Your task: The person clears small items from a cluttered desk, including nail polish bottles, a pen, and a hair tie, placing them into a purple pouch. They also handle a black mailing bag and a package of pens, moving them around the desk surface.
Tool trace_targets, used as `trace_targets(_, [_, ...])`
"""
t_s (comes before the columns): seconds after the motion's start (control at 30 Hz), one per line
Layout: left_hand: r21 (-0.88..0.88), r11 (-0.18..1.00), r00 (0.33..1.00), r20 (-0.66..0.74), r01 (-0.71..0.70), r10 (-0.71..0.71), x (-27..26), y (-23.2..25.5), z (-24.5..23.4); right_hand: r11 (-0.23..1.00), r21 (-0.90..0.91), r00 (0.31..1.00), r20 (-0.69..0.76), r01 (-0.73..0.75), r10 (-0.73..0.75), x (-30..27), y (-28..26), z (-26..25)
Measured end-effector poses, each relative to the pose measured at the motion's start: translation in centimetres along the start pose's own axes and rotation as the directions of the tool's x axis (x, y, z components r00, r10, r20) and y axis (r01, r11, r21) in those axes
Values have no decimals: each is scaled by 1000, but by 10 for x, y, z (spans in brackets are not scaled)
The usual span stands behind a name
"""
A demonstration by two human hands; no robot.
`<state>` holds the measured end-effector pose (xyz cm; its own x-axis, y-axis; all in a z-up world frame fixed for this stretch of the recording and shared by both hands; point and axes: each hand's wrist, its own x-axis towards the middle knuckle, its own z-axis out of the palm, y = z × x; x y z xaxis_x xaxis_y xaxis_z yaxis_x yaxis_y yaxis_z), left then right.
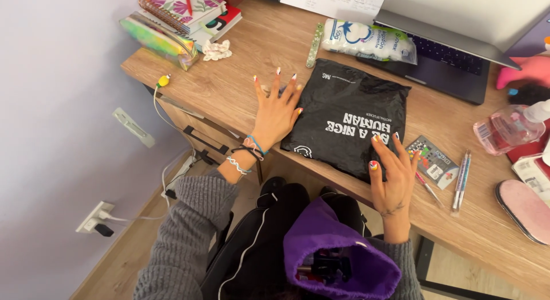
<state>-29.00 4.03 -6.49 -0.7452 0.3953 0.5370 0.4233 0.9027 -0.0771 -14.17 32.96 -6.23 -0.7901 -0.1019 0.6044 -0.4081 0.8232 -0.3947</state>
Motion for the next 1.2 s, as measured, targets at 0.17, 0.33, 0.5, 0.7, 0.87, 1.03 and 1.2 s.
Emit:
trace_targets(0.17, [-92,985,989,-27,-146,144,4,3,7,1000,14,1000,-5,-22,22,0,-3,0])
trace_targets(0.33, [-95,981,983,-89,-167,159,-5,-11,17,999,31,999,-8,-42,42,0,-3,-2])
trace_targets(0.5, [-29,993,990,-85,-114,111,-16,-28,-4,999,15,999,-12,-33,33,-1,0,0])
trace_targets(0.7, [-111,993,987,-154,36,-53,2,-77,-38,998,59,998,-48,-28,31,-1,-2,0])
trace_targets(0.87, [-129,936,936,-88,329,-341,26,-171,22,999,34,998,-55,-8,10,4,-21,-7])
trace_targets(1.03, [160,945,952,-159,287,-262,35,-226,100,999,27,998,-61,-18,20,6,-18,-6])
trace_targets(1.2, [32,968,961,-130,249,-243,27,-228,113,997,71,998,-52,-30,34,2,-4,0])
